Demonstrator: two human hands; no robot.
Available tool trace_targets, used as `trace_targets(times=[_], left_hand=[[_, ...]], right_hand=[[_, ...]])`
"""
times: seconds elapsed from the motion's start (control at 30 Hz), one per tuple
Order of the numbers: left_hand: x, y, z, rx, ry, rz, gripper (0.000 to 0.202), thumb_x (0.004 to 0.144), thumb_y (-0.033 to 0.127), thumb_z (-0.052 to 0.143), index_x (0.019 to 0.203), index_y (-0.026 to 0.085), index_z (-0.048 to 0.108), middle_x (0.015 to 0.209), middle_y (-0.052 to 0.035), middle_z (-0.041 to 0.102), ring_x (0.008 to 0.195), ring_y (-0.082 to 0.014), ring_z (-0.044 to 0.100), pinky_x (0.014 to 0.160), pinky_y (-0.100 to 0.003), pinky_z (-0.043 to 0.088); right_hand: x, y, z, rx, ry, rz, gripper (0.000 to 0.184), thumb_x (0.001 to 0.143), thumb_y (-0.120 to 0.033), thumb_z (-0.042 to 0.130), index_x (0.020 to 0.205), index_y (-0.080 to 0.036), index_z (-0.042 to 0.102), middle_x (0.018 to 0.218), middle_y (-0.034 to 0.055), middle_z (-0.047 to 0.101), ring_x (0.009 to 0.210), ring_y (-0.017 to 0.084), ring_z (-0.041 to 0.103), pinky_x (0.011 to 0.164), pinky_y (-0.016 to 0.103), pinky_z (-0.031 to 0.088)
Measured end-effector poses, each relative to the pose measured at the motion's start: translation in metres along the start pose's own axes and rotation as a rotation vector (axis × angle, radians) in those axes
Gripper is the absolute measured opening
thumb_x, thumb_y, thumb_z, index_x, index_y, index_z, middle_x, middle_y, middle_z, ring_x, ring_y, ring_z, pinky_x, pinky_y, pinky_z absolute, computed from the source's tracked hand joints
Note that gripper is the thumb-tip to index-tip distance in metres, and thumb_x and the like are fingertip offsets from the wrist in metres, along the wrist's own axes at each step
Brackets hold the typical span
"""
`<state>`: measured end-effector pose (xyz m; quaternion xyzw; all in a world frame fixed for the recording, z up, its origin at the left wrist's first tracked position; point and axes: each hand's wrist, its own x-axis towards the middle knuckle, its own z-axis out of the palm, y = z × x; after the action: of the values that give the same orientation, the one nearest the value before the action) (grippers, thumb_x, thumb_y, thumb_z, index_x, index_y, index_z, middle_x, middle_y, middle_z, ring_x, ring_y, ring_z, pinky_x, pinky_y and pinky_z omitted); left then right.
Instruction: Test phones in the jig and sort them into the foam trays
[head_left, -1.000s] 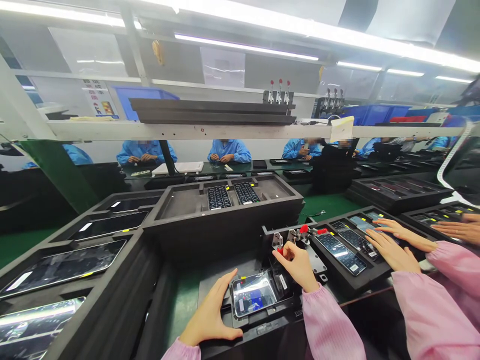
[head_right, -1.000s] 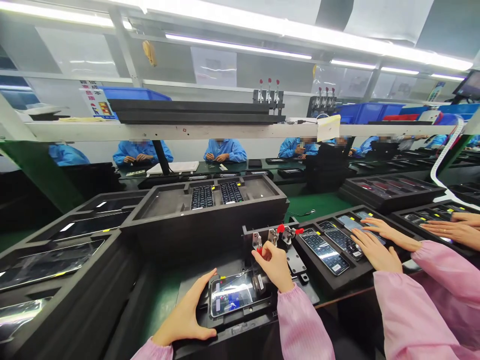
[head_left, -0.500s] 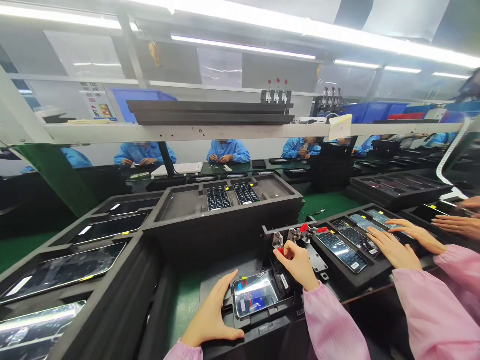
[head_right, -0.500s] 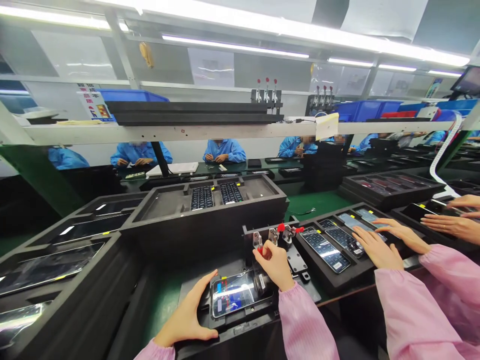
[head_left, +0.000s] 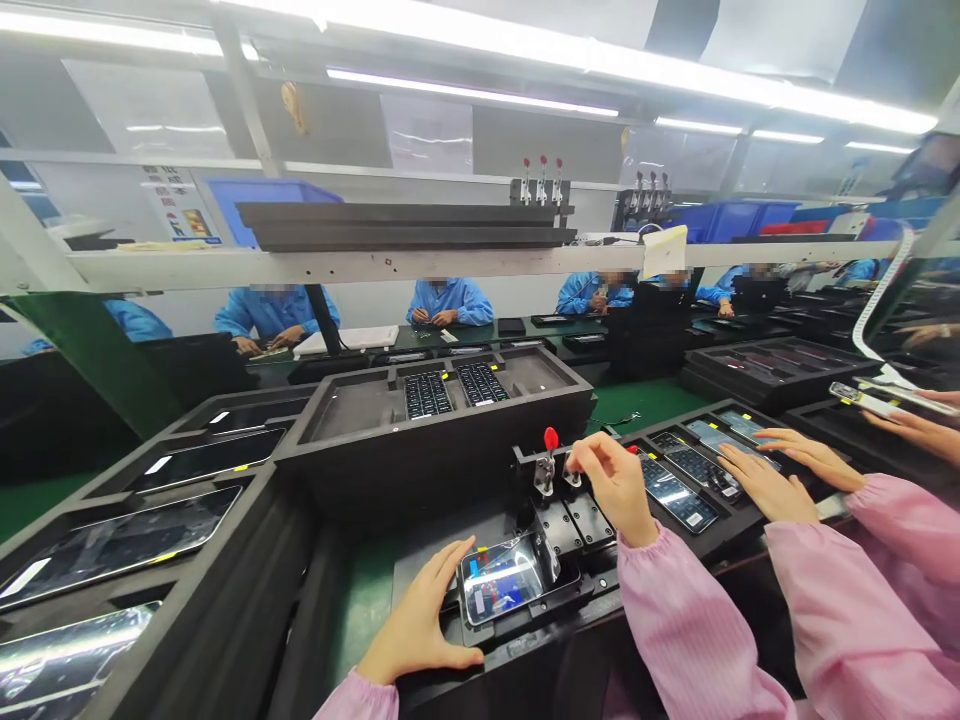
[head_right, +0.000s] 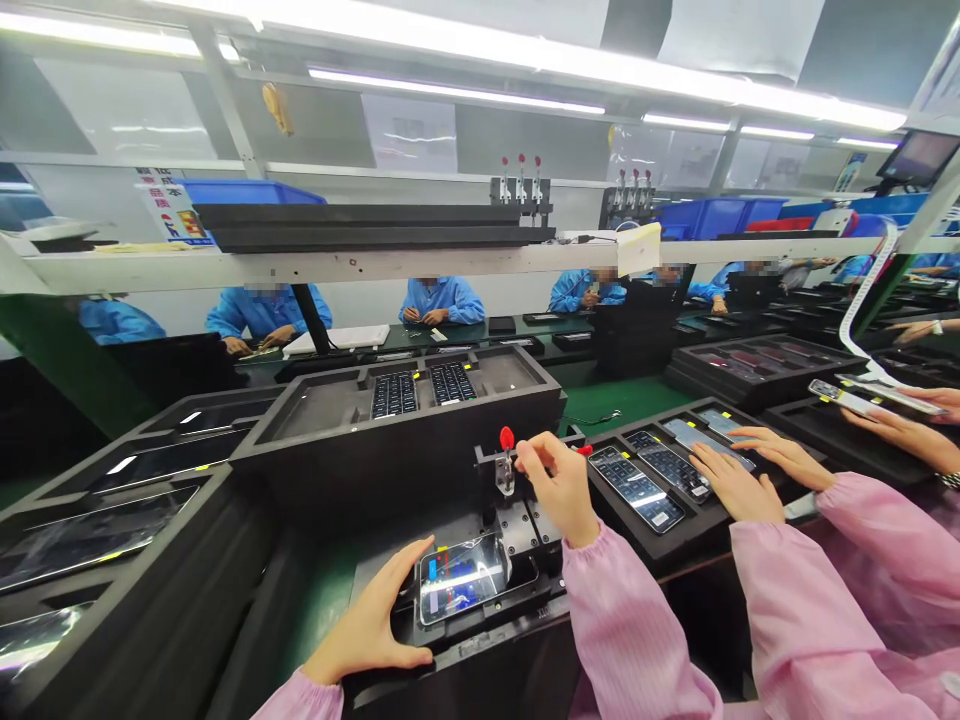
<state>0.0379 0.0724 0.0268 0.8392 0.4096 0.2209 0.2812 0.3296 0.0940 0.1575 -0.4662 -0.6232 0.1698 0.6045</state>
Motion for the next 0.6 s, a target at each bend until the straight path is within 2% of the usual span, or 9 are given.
trace_targets(times=[0.07, 0.13, 0.2, 0.33, 0.4, 0.5, 0.57, 0.6], left_hand=[[0.004, 0.004, 0.004, 0.027, -0.002, 0.007, 0.107, 0.053, 0.047, 0.077, 0.14, 0.028, 0.019, 0.144, -0.0086, 0.03, 0.13, -0.0328, 0.029, 0.106, -0.046, 0.028], [0.012, 0.01, 0.01, 0.049, -0.002, 0.032, 0.104, 0.054, 0.052, 0.076, 0.139, 0.027, 0.022, 0.143, -0.0102, 0.03, 0.129, -0.0336, 0.03, 0.106, -0.048, 0.026], [0.022, 0.017, 0.018, 0.072, -0.009, 0.057, 0.103, 0.054, 0.056, 0.074, 0.138, 0.026, 0.023, 0.143, -0.0116, 0.031, 0.129, -0.0342, 0.029, 0.107, -0.052, 0.021], [0.035, 0.025, 0.026, 0.124, -0.009, 0.075, 0.103, 0.053, 0.052, 0.076, 0.137, 0.027, 0.023, 0.14, -0.0114, 0.035, 0.128, -0.0345, 0.03, 0.106, -0.061, 0.008], [0.034, 0.023, 0.026, 0.12, 0.001, 0.068, 0.099, 0.055, 0.048, 0.075, 0.137, 0.027, 0.022, 0.14, -0.011, 0.034, 0.128, -0.0338, 0.031, 0.106, -0.061, 0.008], [0.029, 0.018, 0.025, 0.084, -0.009, 0.048, 0.093, 0.058, 0.046, 0.074, 0.135, 0.028, 0.025, 0.143, -0.0102, 0.029, 0.13, -0.0321, 0.029, 0.108, -0.054, 0.016], [0.028, 0.015, 0.026, 0.074, -0.017, 0.044, 0.091, 0.058, 0.047, 0.074, 0.134, 0.028, 0.028, 0.144, -0.0098, 0.028, 0.131, -0.0323, 0.028, 0.109, -0.052, 0.017], [0.028, 0.014, 0.027, 0.073, -0.019, 0.042, 0.091, 0.057, 0.048, 0.075, 0.133, 0.028, 0.029, 0.145, -0.0096, 0.027, 0.131, -0.0328, 0.027, 0.109, -0.052, 0.017]], right_hand=[[0.012, 0.001, -0.007, -0.136, 0.154, -0.101, 0.023, 0.085, -0.039, 0.049, 0.077, -0.019, 0.056, 0.075, 0.0034, 0.06, 0.068, 0.014, 0.057, 0.063, 0.027, 0.047], [0.021, 0.006, -0.014, -0.317, 0.236, -0.212, 0.019, 0.084, -0.036, 0.051, 0.085, -0.019, 0.059, 0.089, 0.0059, 0.061, 0.081, 0.017, 0.057, 0.066, 0.029, 0.047], [0.027, 0.011, -0.019, -0.441, 0.169, -0.279, 0.017, 0.084, -0.033, 0.05, 0.089, -0.02, 0.06, 0.091, 0.0054, 0.061, 0.084, 0.017, 0.057, 0.068, 0.029, 0.047], [0.026, 0.014, -0.025, -0.521, -0.039, -0.31, 0.018, 0.087, -0.027, 0.046, 0.079, -0.02, 0.06, 0.076, 0.002, 0.061, 0.07, 0.014, 0.057, 0.069, 0.029, 0.046], [0.015, 0.018, -0.026, -0.529, -0.052, -0.342, 0.016, 0.087, -0.026, 0.046, 0.082, -0.02, 0.061, 0.078, 0.0028, 0.062, 0.073, 0.014, 0.057, 0.072, 0.03, 0.047], [-0.019, 0.031, -0.022, -0.515, 0.082, -0.393, 0.016, 0.085, -0.023, 0.05, 0.095, -0.021, 0.061, 0.089, 0.0048, 0.065, 0.082, 0.017, 0.059, 0.078, 0.033, 0.048], [-0.048, 0.045, -0.018, -0.576, 0.176, -0.401, 0.025, 0.083, -0.022, 0.052, 0.107, -0.022, 0.059, 0.098, 0.0061, 0.065, 0.092, 0.02, 0.059, 0.084, 0.039, 0.047], [-0.062, 0.051, -0.016, -0.646, 0.177, -0.384, 0.031, 0.083, -0.023, 0.053, 0.114, -0.023, 0.057, 0.104, 0.0064, 0.065, 0.098, 0.023, 0.057, 0.089, 0.045, 0.044]])
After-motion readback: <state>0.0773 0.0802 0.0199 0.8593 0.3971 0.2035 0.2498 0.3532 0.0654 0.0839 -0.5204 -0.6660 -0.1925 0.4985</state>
